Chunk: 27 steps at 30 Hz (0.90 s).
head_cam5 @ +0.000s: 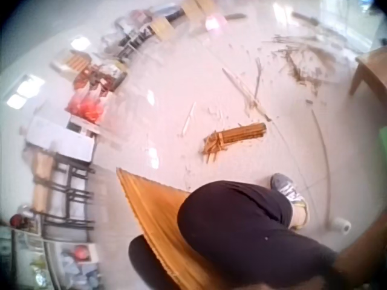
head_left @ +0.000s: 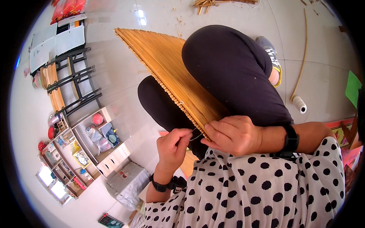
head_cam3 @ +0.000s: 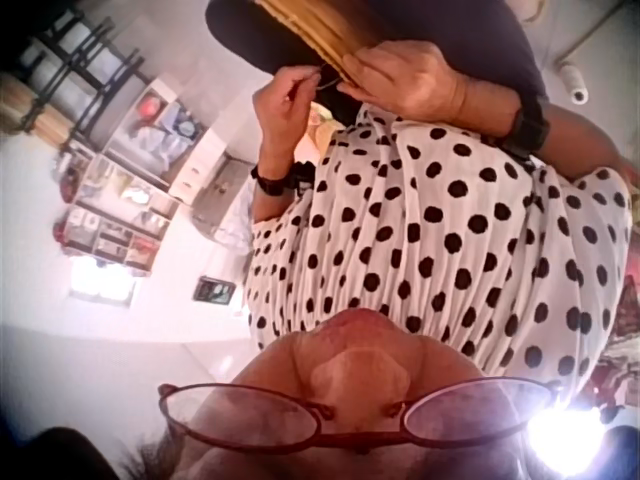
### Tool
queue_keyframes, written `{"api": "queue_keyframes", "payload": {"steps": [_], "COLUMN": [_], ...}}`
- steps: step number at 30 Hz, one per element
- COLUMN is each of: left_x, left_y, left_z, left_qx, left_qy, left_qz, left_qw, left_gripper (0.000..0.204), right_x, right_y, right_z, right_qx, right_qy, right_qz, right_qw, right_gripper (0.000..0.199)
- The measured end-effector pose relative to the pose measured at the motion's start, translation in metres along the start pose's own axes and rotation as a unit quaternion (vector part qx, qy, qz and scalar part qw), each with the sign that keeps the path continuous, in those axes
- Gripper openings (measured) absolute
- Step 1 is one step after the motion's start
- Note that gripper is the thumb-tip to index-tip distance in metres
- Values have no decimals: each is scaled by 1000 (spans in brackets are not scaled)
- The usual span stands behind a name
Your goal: The person assembles a bamboo mat by hand by threading string through the ends of thin bamboo slats, pulling the string taut, and checking the alignment of the slats.
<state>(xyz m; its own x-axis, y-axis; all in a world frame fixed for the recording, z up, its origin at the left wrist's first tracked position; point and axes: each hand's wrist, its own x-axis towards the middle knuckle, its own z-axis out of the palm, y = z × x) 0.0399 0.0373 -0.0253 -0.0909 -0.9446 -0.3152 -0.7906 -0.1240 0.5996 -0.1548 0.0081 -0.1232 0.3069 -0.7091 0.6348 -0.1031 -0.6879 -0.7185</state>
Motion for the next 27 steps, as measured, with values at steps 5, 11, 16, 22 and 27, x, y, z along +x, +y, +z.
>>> {"api": "queue_keyframes", "payload": {"steps": [5, 11, 16, 22, 27], "left_x": [3, 8, 14, 8, -4], "left_y": [-2, 2, 7, 6, 2], "left_z": [3, 5, 8, 5, 3], "left_qx": [-21, -15, -22, -18, -96], "left_qy": [9, 18, 15, -9, -1], "left_qz": [-12, 17, 25, -23, -105], "left_qw": [1000, 1000, 999, 1000, 990], "left_gripper": [4, 4, 3, 5, 6], "right_x": [3, 2, 3, -1, 1], "right_y": [2, 1, 2, 1, 1], "right_z": [-2, -3, -2, -5, -4], "right_qx": [4, 0, 4, 8, 13], "right_qy": [8, 18, 21, -2, 18], "right_qz": [-4, -5, -5, 24, 34], "right_qw": [1000, 1000, 1000, 1000, 999], "right_gripper": [25, 24, 24, 27, 33]}}
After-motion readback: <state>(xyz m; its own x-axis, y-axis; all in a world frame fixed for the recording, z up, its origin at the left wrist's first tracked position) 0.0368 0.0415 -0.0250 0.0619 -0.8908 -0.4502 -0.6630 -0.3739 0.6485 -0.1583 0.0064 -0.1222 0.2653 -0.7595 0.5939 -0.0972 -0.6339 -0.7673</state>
